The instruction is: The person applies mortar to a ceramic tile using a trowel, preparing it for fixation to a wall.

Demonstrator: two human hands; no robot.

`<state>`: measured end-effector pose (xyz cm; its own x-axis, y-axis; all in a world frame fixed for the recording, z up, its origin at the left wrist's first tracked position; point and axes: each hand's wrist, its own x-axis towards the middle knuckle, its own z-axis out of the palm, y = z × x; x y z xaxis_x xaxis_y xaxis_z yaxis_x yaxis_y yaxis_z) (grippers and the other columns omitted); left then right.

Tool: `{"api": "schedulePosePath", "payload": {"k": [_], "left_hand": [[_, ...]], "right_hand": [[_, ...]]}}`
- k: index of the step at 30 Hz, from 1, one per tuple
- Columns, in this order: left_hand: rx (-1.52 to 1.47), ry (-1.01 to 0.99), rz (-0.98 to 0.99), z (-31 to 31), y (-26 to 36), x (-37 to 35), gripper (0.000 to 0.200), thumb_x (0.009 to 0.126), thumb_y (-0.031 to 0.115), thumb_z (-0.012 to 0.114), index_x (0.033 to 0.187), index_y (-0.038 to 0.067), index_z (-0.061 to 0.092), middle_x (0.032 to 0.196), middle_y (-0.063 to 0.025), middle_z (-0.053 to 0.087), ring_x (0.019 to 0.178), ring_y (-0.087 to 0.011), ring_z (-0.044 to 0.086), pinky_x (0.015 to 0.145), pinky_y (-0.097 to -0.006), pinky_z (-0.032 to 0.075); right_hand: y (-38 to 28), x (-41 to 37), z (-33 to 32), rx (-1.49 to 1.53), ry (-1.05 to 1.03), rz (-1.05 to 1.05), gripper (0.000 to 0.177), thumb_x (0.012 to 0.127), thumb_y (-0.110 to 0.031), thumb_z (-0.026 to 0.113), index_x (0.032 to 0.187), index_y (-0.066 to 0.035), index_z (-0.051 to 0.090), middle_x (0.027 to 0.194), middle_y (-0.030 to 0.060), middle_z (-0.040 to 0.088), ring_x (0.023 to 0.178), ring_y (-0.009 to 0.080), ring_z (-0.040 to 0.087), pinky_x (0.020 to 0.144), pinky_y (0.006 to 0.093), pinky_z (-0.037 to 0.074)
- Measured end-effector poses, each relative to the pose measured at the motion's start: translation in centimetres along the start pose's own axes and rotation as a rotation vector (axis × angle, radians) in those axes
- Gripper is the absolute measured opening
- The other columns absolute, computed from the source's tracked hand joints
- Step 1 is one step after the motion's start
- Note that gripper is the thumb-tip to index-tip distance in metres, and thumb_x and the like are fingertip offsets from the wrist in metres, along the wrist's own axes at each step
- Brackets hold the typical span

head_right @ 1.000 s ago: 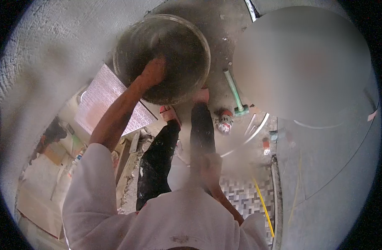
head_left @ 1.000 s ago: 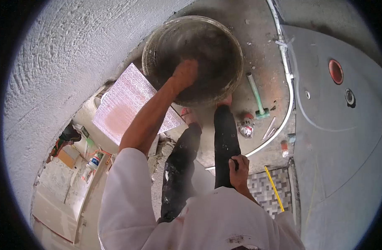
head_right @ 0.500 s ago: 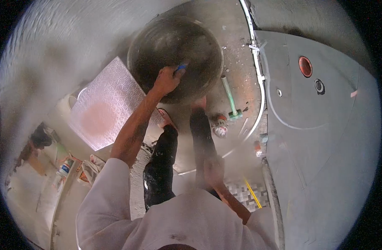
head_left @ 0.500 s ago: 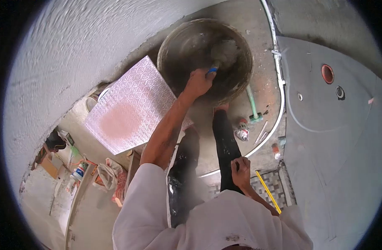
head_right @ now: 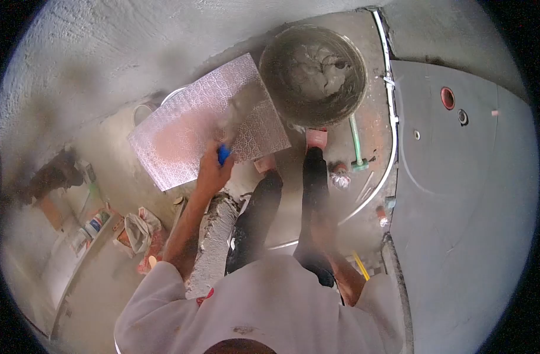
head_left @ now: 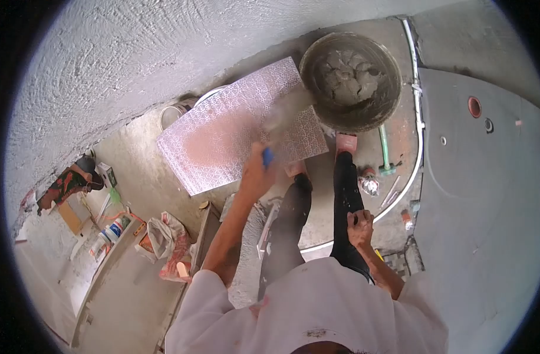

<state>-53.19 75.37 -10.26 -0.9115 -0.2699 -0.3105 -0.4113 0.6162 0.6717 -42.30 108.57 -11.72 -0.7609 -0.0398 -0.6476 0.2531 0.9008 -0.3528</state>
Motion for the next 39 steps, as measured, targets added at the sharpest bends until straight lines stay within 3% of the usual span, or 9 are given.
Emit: {"api": "schedulePosePath", "payload": {"k": [5, 12, 19, 21, 23, 26, 32, 36, 39], "left_hand": [[0.201, -0.061, -0.182, 0.7, -9.1, -1.6, 0.043, 0.077, 0.010, 0.055, 0.115, 0.001, 0.036, 0.072, -0.0283, 0.055, 0.071, -0.0452, 0.055, 0.058, -0.0480, 0.042], [0.166, 0.050, -0.354, 1.0, -3.5, -3.7, 0.040, 0.076, 0.010, 0.054, 0.108, -0.007, 0.037, 0.068, -0.0269, 0.054, 0.063, -0.0425, 0.056, 0.055, -0.0467, 0.041], [0.600, -0.352, 0.174, 8.4, 7.1, 8.7, 0.029, 0.084, 0.016, 0.051, 0.108, 0.000, 0.045, 0.083, -0.0215, 0.057, 0.075, -0.0392, 0.058, 0.064, -0.0461, 0.046], [0.774, -0.348, 0.510, 13.6, 5.5, 15.0, 0.021, 0.085, 0.017, 0.049, 0.100, 0.003, 0.053, 0.086, -0.0176, 0.059, 0.075, -0.0360, 0.060, 0.064, -0.0424, 0.048], [0.929, -0.246, 0.568, 18.2, 3.3, 19.7, 0.016, 0.081, 0.013, 0.050, 0.090, 0.005, 0.060, 0.084, -0.0150, 0.060, 0.077, -0.0323, 0.060, 0.063, -0.0400, 0.049], [0.982, -0.570, 0.228, 25.3, -2.6, 24.5, 0.017, 0.078, 0.012, 0.051, 0.087, 0.006, 0.064, 0.088, -0.0166, 0.062, 0.080, -0.0332, 0.060, 0.065, -0.0401, 0.050], [1.063, -0.939, 0.694, 29.0, -3.1, 23.8, 0.023, 0.076, 0.015, 0.054, 0.089, -0.001, 0.064, 0.096, -0.0248, 0.061, 0.090, -0.0365, 0.061, 0.073, -0.0406, 0.049], [0.371, -0.699, -0.118, 31.2, -2.2, 22.1, 0.032, 0.072, 0.023, 0.058, 0.090, -0.003, 0.061, 0.089, -0.0265, 0.061, 0.086, -0.0394, 0.060, 0.070, -0.0427, 0.048], [0.053, -0.646, -0.457, 28.8, 3.0, 21.6, 0.038, 0.071, 0.027, 0.060, 0.095, -0.003, 0.059, 0.087, -0.0277, 0.060, 0.084, -0.0414, 0.059, 0.069, -0.0432, 0.047]], "right_hand": [[2.0, -1.1, 2.9, 0.061, 0.100, -0.052, 0.013, 0.080, -0.017, 0.059, 0.077, -0.006, 0.053, 0.083, 0.0114, 0.052, 0.080, 0.0309, 0.048, 0.072, 0.0431, 0.041], [3.4, -1.7, 2.1, 0.072, 0.148, 0.056, 0.012, 0.078, -0.016, 0.061, 0.080, -0.008, 0.053, 0.087, 0.0103, 0.052, 0.085, 0.0324, 0.050, 0.072, 0.0437, 0.044], [4.8, 0.4, -0.9, 0.170, 0.096, 0.098, 0.011, 0.077, -0.013, 0.060, 0.081, -0.006, 0.053, 0.089, 0.0136, 0.052, 0.087, 0.0343, 0.049, 0.073, 0.0451, 0.043], [6.7, 1.4, -0.9, 0.224, 0.056, 0.097, 0.009, 0.078, -0.010, 0.059, 0.082, -0.004, 0.054, 0.088, 0.0152, 0.052, 0.087, 0.0343, 0.049, 0.076, 0.0434, 0.041], [6.9, 2.2, -2.7, 0.264, 0.025, 0.135, 0.009, 0.078, -0.010, 0.058, 0.083, -0.003, 0.054, 0.087, 0.0153, 0.052, 0.086, 0.0338, 0.049, 0.076, 0.0425, 0.040], [7.9, 4.1, -4.1, 0.319, 0.003, 0.137, 0.009, 0.079, -0.009, 0.058, 0.084, -0.002, 0.055, 0.087, 0.0152, 0.053, 0.087, 0.0329, 0.049, 0.077, 0.0418, 0.040], [7.2, 6.3, -6.0, 0.386, -0.068, 0.226, 0.009, 0.078, -0.009, 0.058, 0.084, -0.003, 0.055, 0.087, 0.0142, 0.052, 0.089, 0.0319, 0.048, 0.078, 0.0409, 0.041], [6.9, 7.2, -7.1, 0.381, -0.073, 0.207, 0.008, 0.078, -0.008, 0.058, 0.083, -0.003, 0.055, 0.086, 0.0135, 0.052, 0.088, 0.0315, 0.048, 0.078, 0.0411, 0.041], [6.3, 7.7, -7.5, 0.358, -0.102, 0.171, 0.007, 0.078, -0.008, 0.058, 0.083, -0.004, 0.055, 0.086, 0.0134, 0.052, 0.087, 0.0312, 0.048, 0.077, 0.0413, 0.041]]}}
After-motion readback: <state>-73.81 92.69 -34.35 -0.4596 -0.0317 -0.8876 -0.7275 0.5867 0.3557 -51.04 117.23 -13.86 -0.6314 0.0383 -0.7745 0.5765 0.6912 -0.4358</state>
